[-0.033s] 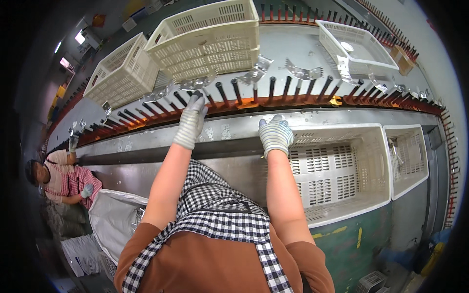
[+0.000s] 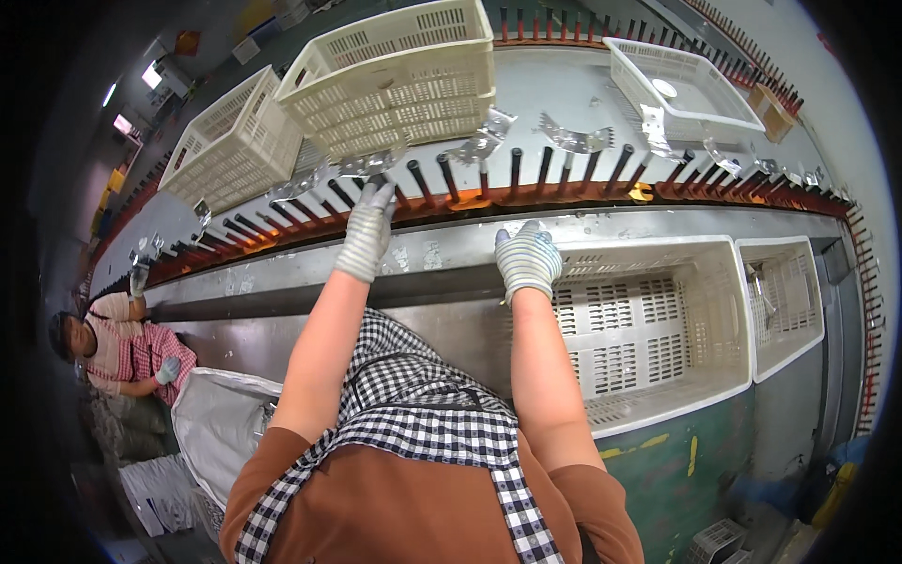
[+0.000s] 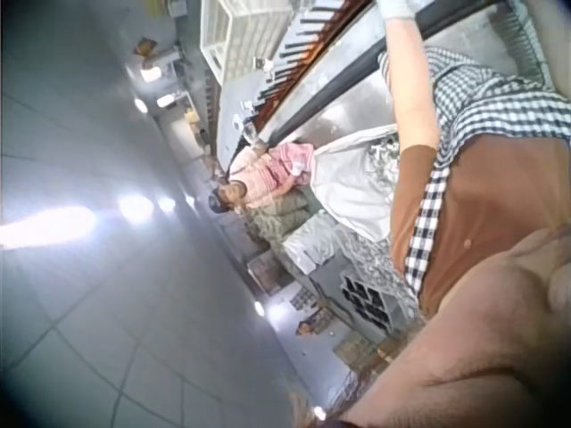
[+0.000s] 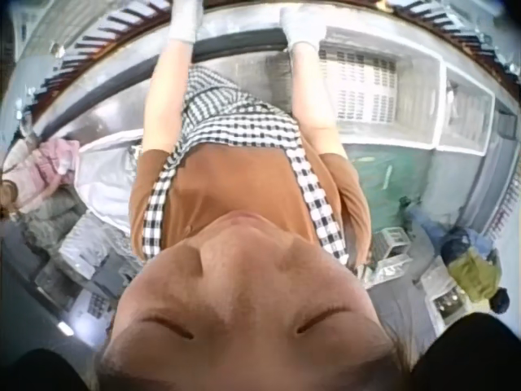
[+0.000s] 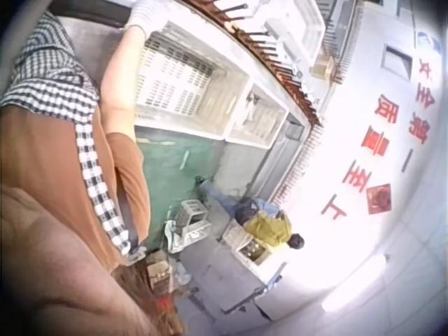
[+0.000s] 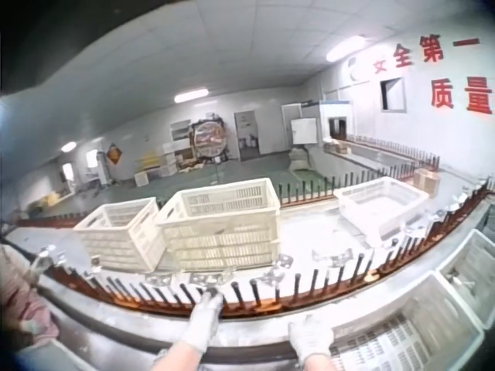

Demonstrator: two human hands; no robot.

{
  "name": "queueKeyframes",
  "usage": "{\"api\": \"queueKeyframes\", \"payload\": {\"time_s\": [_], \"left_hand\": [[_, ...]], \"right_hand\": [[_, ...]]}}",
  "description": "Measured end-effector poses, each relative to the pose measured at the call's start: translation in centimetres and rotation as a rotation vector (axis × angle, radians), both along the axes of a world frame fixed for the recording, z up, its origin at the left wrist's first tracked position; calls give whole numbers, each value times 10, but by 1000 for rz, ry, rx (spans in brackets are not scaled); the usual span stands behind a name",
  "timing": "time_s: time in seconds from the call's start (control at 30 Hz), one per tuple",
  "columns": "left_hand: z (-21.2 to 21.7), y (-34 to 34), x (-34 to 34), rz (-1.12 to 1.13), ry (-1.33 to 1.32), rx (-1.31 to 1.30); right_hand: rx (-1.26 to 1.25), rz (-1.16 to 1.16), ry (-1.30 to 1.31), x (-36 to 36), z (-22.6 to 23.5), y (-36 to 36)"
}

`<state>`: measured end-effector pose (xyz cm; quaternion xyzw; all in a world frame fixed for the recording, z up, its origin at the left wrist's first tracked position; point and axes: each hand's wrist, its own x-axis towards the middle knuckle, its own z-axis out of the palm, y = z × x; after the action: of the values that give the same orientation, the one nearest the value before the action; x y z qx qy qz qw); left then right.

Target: Picking metal brackets from a large white bag and placing them onto individual hooks on a moving assembly line rack.

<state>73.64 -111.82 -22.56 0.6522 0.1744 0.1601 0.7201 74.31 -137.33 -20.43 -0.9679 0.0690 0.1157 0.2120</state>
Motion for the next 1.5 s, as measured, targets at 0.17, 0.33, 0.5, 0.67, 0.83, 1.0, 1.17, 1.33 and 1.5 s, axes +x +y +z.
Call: {"api": "queueKeyframes", "payload": {"time_s": [0.17, 0.33, 0.5, 0.67, 0.83, 1.0, 1.17, 1.33, 1.5], "left_hand": [[2, 35, 31, 242, -81, 83], [92, 6, 3, 472, -135, 828], [102, -33, -8, 403, -480, 663], [40, -57, -2, -76, -304, 545], [17, -86, 21, -263, -236, 523], [16, -83, 49, -392, -31, 845], [30, -59, 43, -99, -324, 1356], [81, -78, 10, 32, -571, 1381], [28, -83, 13, -731, -524, 742]], "right_hand": [[20, -2, 12, 2, 3, -1], [26, -27, 5, 4, -11, -8], [20, -42, -6, 0, -4, -8], [7, -28, -33, 0, 0, -8], [7, -39, -4, 2, -2, -7], [14, -29, 9, 2, -1, -8], [40, -29, -11, 5, 0, -10], [54, -30, 24, 3, -2, -16], [56, -5, 5, 4, 0, -10]]}}
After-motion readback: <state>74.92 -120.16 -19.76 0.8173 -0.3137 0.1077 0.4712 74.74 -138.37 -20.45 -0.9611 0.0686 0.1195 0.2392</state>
